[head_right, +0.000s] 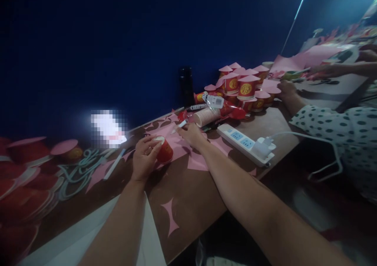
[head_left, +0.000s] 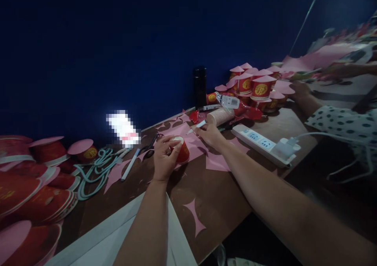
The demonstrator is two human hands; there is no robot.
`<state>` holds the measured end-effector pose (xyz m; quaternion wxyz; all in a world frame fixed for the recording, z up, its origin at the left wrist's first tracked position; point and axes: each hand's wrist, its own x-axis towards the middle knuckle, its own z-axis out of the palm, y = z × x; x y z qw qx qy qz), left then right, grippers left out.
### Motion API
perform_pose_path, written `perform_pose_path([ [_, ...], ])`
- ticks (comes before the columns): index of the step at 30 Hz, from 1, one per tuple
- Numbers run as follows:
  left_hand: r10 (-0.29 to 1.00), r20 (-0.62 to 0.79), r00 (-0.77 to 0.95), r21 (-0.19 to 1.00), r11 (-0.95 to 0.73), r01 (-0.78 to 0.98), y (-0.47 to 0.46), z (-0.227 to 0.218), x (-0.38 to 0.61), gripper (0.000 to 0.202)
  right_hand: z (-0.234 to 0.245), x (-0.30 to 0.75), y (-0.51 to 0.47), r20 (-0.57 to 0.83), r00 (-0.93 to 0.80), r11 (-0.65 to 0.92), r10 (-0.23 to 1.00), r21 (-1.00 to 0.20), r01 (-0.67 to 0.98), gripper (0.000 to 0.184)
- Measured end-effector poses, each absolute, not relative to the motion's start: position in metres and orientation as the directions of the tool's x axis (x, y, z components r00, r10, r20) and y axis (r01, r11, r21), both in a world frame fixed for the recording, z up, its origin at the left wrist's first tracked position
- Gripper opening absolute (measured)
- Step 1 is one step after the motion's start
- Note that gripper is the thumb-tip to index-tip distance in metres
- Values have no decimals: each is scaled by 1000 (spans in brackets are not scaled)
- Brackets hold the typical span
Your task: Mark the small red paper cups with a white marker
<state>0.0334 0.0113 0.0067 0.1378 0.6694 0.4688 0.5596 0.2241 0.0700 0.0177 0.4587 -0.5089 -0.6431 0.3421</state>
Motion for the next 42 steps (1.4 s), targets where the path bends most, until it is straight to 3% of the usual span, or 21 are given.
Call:
perform_pose_path([
  [6, 814, 572, -102, 760, -479, 439, 7, 10, 36, 28, 26, 222, 59, 211, -92, 230, 973, -861, 453, 36],
  [12, 795, 599, -96, 716, -478, 509, 8, 8, 34, 30, 29, 218, 54, 171, -81, 186, 982, -802, 567, 32],
  [23, 768, 638, -63, 651, -493, 577, 9, 7, 32, 29, 26, 219, 52, 155, -152, 215, 976, -793, 570, 25],
  [30, 775, 630, -53, 673, -511, 535, 11, 7, 31, 28, 26, 219, 53, 166, -203, 255, 965, -767, 588, 20],
  [42, 733, 680, -15, 587, -532, 610, 12, 6, 30, 26, 30, 214, 41, 218, -243, 326, 945, -644, 692, 20],
])
